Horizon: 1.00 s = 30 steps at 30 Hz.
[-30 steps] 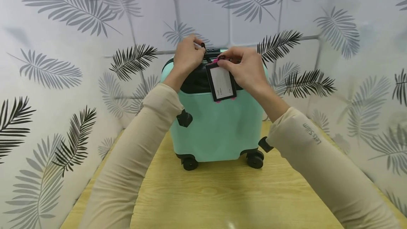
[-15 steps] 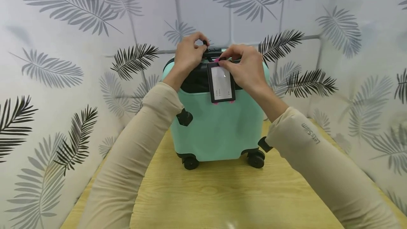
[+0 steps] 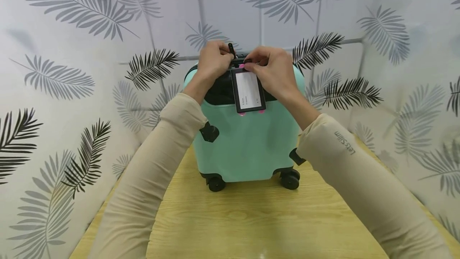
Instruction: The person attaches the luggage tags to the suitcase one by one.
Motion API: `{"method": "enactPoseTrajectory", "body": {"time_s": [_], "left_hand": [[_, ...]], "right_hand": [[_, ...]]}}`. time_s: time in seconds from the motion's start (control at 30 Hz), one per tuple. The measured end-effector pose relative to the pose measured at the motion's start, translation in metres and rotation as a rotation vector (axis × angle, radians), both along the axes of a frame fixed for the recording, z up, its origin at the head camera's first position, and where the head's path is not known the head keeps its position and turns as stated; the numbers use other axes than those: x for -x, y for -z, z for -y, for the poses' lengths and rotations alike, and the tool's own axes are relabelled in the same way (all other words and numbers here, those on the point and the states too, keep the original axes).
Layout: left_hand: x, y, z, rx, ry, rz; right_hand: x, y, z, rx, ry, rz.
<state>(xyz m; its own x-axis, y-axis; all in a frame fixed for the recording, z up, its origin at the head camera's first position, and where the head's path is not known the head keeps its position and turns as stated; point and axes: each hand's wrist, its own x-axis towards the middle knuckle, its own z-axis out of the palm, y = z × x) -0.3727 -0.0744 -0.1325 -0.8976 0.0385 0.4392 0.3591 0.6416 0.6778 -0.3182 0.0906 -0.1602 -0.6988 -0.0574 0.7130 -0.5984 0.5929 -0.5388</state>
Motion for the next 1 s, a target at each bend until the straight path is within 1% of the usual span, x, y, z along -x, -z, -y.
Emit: {"method": "enactPoseTrajectory", "body": {"time_s": [0.1, 0.3, 0.4, 0.53, 0.63, 0.77, 0.9, 1.0], "left_hand": [[-0.001, 0.0, 0.0, 0.0, 0.016, -0.01], [-0.003, -0.001, -0.001, 0.02, 0.041, -0.003], [-0.004, 0.0, -0.001, 0.039, 0.039, -0.015], [-0.004, 0.002, -0.002, 0.051, 0.026, -0.041], [-0.004, 0.002, -0.001, 0.032, 0.019, -0.063], [-0.005, 0.003, 0.0, -0.011, 0.032, -0.094], [-0.005, 0.005, 0.001, -0.048, 0.046, -0.094], [-0.005, 0.008, 0.001, -0.057, 0.054, -0.097]], "right_hand": [[0.0, 0.0, -0.001, 0.002, 0.002, 0.005], [0.003, 0.0, -0.002, 0.009, -0.006, 0.015], [0.004, 0.0, -0.002, 0.006, -0.009, 0.024], [0.006, -0.002, -0.002, -0.019, 0.014, 0.033], [0.008, -0.004, -0.001, -0.046, 0.028, 0.027], [0.011, -0.007, 0.001, -0.085, 0.041, 0.012], [0.014, -0.006, 0.003, -0.119, 0.046, -0.006], [0.015, -0.005, 0.003, -0.113, 0.028, -0.022]]}}
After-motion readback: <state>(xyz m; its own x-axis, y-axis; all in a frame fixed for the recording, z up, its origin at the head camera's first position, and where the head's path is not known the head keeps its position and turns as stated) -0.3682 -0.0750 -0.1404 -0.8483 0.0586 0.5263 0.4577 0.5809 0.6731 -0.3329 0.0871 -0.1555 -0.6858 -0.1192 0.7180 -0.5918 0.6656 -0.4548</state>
